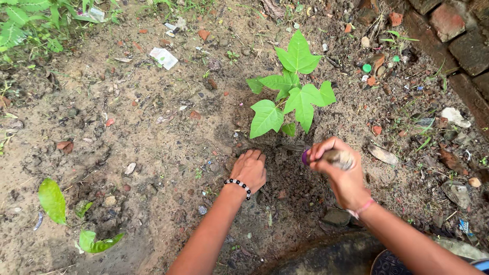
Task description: The person digs into the soil near a small green plant using a hand trowel.
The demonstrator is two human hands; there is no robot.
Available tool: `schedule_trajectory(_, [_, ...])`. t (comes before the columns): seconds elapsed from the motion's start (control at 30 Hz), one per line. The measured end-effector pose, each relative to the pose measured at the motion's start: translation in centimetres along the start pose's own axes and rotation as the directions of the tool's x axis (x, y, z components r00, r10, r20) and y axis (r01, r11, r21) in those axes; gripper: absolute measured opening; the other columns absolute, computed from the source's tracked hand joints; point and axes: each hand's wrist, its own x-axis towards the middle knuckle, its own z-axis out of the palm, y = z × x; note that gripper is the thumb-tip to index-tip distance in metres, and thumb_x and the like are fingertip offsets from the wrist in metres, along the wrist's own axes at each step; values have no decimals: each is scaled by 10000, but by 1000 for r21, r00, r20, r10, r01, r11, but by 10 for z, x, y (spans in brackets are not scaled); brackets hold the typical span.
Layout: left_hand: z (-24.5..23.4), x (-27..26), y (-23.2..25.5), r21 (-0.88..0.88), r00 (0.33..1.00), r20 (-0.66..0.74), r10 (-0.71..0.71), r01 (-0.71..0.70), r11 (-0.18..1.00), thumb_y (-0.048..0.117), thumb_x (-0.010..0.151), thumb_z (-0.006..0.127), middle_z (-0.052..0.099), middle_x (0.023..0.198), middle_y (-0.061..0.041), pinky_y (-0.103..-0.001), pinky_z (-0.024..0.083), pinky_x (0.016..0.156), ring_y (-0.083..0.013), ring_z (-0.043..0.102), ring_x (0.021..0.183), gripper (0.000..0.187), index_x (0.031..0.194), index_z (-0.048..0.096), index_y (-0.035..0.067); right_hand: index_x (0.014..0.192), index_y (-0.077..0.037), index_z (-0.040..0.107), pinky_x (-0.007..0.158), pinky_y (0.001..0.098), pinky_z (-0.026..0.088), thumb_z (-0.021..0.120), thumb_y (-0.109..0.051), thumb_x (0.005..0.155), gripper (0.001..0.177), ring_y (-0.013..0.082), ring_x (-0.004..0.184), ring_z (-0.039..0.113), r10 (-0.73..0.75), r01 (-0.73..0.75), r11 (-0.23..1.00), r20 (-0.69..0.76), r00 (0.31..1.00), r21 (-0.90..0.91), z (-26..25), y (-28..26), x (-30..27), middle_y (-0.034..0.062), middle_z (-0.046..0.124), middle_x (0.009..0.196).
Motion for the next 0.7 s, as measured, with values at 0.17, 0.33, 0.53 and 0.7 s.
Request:
schedule_trajectory(0.17, [-3,0,5,-10,1000,26,-17,18,1000,64,794,568,652,1131,-207,-414,471,1034,-351,590,1145,296,1051,668,-42,831,-60,631,859,338,550,612,127,729,213,202,897,658,8,-7,998,-18,1000,68,-11,-13,10,92,670,877])
schedule_trajectory(0.33, [-10,-4,11,9,999,-17,44,-44,999,27,776,557,671,966,-222,-400,466,1087,-333,633,1055,225,953,682,-33,824,-38,627,853,343,525,650,115,724,184,222,862,617,19,-21,999,27,999,47,8,-28,-14,119,653,849])
schedule_trajectory(0.53, [-48,-58,37,-123,995,73,62,-53,991,21,822,524,663,1049,-241,-441,505,976,-365,614,1069,221,969,666,-61,818,-38,610,763,381,487,604,61,648,197,221,882,609,128,-131,990,65,990,42,20,-71,-90,115,616,848])
schedule_trajectory(0.7, [-67,-73,42,-203,996,-28,82,-86,975,25,818,538,671,1115,-205,-479,480,973,-375,617,1078,280,1058,666,-42,855,-42,647,1125,541,485,689,54,735,159,238,910,680,-161,251,951,404,900,-181,21,-90,-111,91,662,851])
